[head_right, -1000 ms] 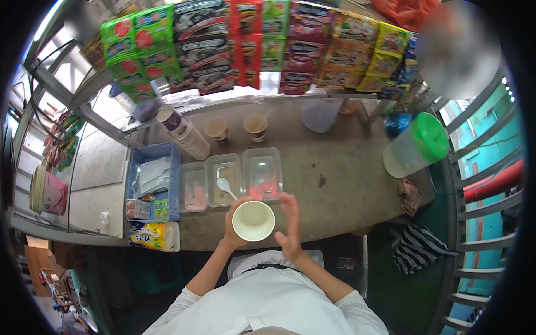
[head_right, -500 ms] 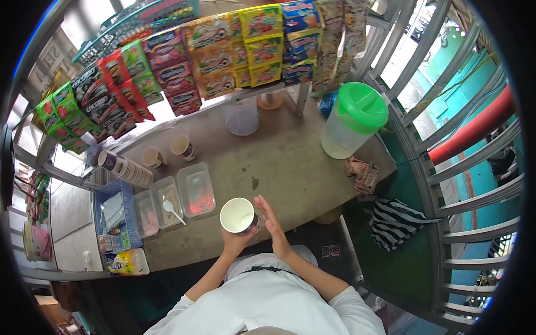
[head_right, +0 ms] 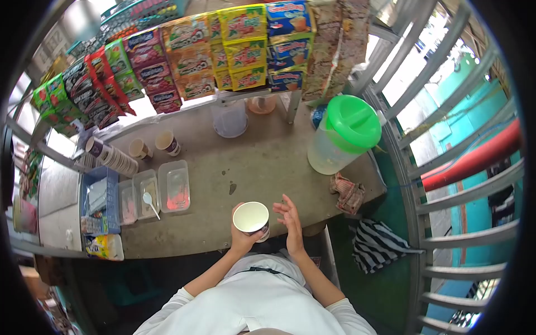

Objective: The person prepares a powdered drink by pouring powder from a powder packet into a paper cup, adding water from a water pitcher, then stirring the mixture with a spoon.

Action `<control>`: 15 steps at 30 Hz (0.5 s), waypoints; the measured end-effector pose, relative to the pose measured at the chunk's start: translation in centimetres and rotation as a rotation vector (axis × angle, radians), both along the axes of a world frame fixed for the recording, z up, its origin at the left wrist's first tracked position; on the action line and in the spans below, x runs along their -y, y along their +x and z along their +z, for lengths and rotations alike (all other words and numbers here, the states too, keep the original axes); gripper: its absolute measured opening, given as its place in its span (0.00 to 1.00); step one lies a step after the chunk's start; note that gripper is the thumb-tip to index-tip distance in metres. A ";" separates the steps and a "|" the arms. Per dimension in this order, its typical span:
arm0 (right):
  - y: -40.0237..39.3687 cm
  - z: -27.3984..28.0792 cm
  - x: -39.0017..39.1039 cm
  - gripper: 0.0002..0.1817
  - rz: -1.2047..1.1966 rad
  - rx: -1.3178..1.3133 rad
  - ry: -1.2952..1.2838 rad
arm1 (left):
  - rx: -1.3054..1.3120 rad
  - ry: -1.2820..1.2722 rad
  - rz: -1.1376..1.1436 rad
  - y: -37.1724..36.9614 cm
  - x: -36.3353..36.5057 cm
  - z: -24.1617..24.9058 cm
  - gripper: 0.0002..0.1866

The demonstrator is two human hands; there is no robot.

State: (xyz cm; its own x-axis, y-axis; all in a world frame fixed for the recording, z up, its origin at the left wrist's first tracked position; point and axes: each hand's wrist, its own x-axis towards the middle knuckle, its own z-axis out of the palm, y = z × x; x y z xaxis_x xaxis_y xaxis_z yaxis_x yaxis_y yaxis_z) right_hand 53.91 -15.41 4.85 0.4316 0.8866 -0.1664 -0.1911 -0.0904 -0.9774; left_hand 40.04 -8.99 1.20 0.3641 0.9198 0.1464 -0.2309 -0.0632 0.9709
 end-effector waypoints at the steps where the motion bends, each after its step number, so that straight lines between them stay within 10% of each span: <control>1: 0.2 -0.2 -0.3 0.36 0.015 -0.003 -0.011 | 0.005 -0.014 0.033 0.0 0.2 -0.1 0.46; 15: -12.5 -4.3 -10.8 0.34 0.807 0.214 -0.087 | -0.028 -0.150 0.803 -15.1 -1.2 -2.9 0.34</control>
State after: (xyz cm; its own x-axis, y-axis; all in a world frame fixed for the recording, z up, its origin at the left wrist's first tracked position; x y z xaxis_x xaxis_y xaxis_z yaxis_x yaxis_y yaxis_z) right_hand 41.44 -4.60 0.53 -0.2994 0.9247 -0.2352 0.1535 -0.1966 -0.9684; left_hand 24.95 -7.77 -1.68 -0.4123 0.9110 0.0019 -0.1458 -0.0681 0.9870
